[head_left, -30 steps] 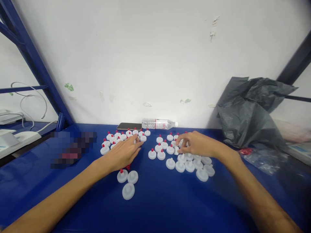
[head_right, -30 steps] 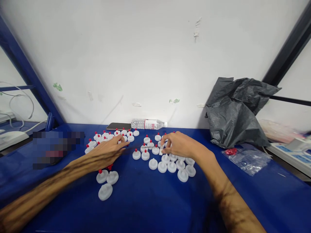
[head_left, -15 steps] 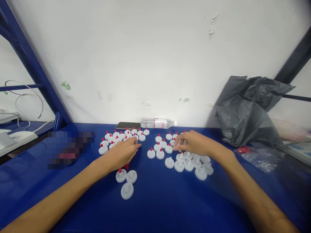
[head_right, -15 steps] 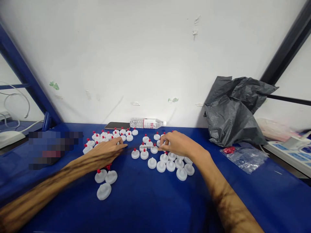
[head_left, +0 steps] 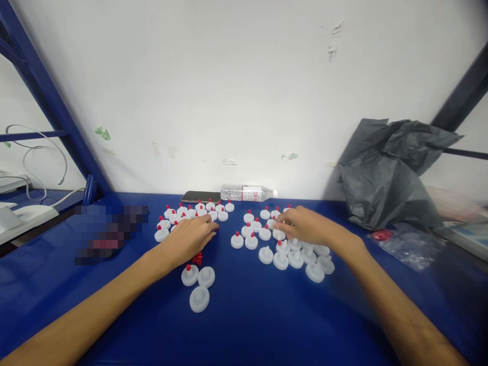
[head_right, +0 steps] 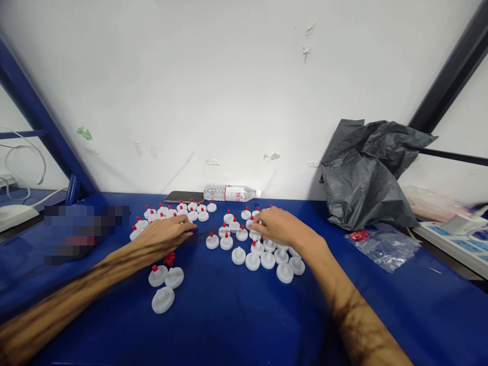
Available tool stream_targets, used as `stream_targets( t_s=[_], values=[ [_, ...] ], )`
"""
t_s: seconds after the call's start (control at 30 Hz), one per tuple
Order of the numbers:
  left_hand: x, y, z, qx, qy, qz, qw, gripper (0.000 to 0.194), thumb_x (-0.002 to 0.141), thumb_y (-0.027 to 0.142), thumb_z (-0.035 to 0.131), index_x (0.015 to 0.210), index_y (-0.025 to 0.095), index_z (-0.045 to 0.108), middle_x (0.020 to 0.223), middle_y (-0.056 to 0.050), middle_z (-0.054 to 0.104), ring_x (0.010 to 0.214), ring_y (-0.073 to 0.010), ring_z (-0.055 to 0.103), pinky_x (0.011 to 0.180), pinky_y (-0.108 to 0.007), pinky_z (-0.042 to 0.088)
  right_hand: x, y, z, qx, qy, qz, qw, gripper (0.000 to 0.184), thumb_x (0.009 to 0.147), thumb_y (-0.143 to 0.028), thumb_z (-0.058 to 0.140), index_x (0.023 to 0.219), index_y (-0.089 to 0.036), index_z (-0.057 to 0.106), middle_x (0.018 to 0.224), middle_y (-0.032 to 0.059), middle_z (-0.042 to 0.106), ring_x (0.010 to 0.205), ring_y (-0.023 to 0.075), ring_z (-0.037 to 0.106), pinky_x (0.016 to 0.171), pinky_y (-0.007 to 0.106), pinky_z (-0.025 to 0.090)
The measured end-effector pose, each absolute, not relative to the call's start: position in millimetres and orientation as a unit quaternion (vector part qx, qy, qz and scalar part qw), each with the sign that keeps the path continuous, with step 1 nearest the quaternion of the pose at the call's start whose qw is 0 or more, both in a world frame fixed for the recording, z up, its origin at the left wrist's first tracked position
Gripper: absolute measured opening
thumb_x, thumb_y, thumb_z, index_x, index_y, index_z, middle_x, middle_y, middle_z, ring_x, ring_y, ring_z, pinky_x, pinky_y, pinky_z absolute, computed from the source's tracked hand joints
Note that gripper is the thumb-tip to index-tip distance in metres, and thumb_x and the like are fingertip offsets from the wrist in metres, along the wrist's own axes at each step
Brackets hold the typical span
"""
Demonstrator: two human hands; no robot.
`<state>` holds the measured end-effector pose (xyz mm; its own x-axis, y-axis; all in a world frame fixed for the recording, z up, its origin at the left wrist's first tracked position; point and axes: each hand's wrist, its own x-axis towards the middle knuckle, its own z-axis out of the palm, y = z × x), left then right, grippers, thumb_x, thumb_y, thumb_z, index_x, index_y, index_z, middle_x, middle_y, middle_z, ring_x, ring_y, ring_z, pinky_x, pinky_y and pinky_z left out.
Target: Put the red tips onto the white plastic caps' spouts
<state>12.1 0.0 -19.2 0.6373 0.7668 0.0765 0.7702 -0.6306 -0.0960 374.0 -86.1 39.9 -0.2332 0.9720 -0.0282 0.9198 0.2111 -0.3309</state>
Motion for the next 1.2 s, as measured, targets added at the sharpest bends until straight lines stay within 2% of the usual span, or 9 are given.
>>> stream_targets(
  t_s=[0.1,0.27,0.37,0.5,0.67,0.77,0.87,1.07,1.2],
  values=[
    [13,-1,-18,-0.905,-0.421,-0.016,0.055,0.032,0.13,0.024,0.065,0.14,0.025,0.095,0.141,-0.016,0.089,0.114,-0.0351,0.091,0.087,-0.04,0.062,373,-86,39,-0.61,-0.774,0.137,0.102,0.058,0.123,-0.058,0.065,0.074,-0.028,0.073,0.07,0.0017,0.08,0.062,0.021,0.067,0.067,0.036,0.047],
    [13,0,-17,-0.905,-0.422,-0.021,0.047,0.025,0.128,0.023,0.07,0.131,0.027,0.094,0.132,-0.013,0.09,0.11,-0.0337,0.09,0.082,-0.038,0.057,372,-87,39,-0.595,-0.785,0.137,0.104,0.074,0.12,-0.076,0.065,0.064,-0.028,0.064,0.058,-0.0038,0.056,0.057,0.0177,0.049,0.061,0.036,0.036],
    [13,-1,-16,-0.905,-0.424,-0.023,0.041,0.022,0.128,0.023,0.07,0.127,0.026,0.092,0.127,-0.011,0.09,0.109,-0.034,0.09,0.082,-0.038,0.054,370,-88,39,-0.596,-0.785,0.137,0.1,0.074,0.12,-0.072,0.068,0.061,-0.028,0.058,0.058,-0.0046,0.053,0.057,0.017,0.045,0.06,0.036,0.034],
    [13,-3,-12,-0.902,-0.429,-0.02,0.036,0.022,0.128,0.02,0.068,0.125,0.024,0.089,0.123,-0.011,0.089,0.107,-0.0337,0.088,0.081,-0.038,0.052,369,-89,40,-0.608,-0.777,0.129,0.099,0.068,0.123,-0.05,0.067,0.06,-0.028,0.053,0.06,-0.0023,0.064,0.058,0.0182,0.052,0.063,0.036,0.037],
    [14,-6,-8,-0.906,-0.423,-0.013,0.028,0.019,0.126,0.021,0.069,0.126,0.025,0.087,0.124,-0.01,0.089,0.105,-0.0316,0.087,0.083,-0.037,0.055,369,-88,42,-0.619,-0.769,0.132,0.087,0.054,0.124,-0.036,0.069,0.071,-0.028,0.074,0.071,0.0018,0.086,0.066,0.022,0.077,0.069,0.034,0.049],
    [15,-8,-6,-0.905,-0.424,-0.012,0.028,0.02,0.124,0.019,0.069,0.128,0.024,0.088,0.127,-0.011,0.091,0.107,-0.0329,0.087,0.087,-0.039,0.058,368,-87,43,-0.627,-0.765,0.126,0.078,0.04,0.122,-0.034,0.074,0.086,-0.028,0.09,0.082,0.0037,0.094,0.074,0.0242,0.086,0.071,0.033,0.054],
    [16,-10,-4,-0.901,-0.433,-0.015,0.024,0.023,0.125,0.019,0.068,0.132,0.024,0.089,0.127,-0.011,0.093,0.11,-0.0342,0.089,0.091,-0.04,0.061,365,-88,43,-0.641,-0.757,0.107,0.063,0.027,0.121,-0.029,0.076,0.105,-0.027,0.098,0.084,0.0035,0.095,0.073,0.0239,0.086,0.072,0.033,0.054],
    [19,-11,-1,-0.897,-0.44,-0.02,0.024,0.024,0.124,0.022,0.07,0.131,0.024,0.093,0.119,-0.01,0.097,0.11,-0.0357,0.092,0.092,-0.041,0.062,365,-87,48,-0.672,-0.737,0.069,0.029,0.023,0.121,-0.029,0.077,0.113,-0.027,0.099,0.089,0.0046,0.097,0.077,0.0243,0.088,0.073,0.033,0.053],
    [18,-10,-1,-0.902,-0.43,-0.029,0.017,0.026,0.123,0.022,0.071,0.13,0.025,0.095,0.119,-0.01,0.098,0.11,-0.0354,0.093,0.091,-0.04,0.062,381,-87,57,-0.707,-0.706,0.026,0.029,0.028,0.123,-0.038,0.073,0.124,-0.029,0.099,0.107,0.0098,0.1,0.101,0.0313,0.094,0.082,0.035,0.057]
  ],
)
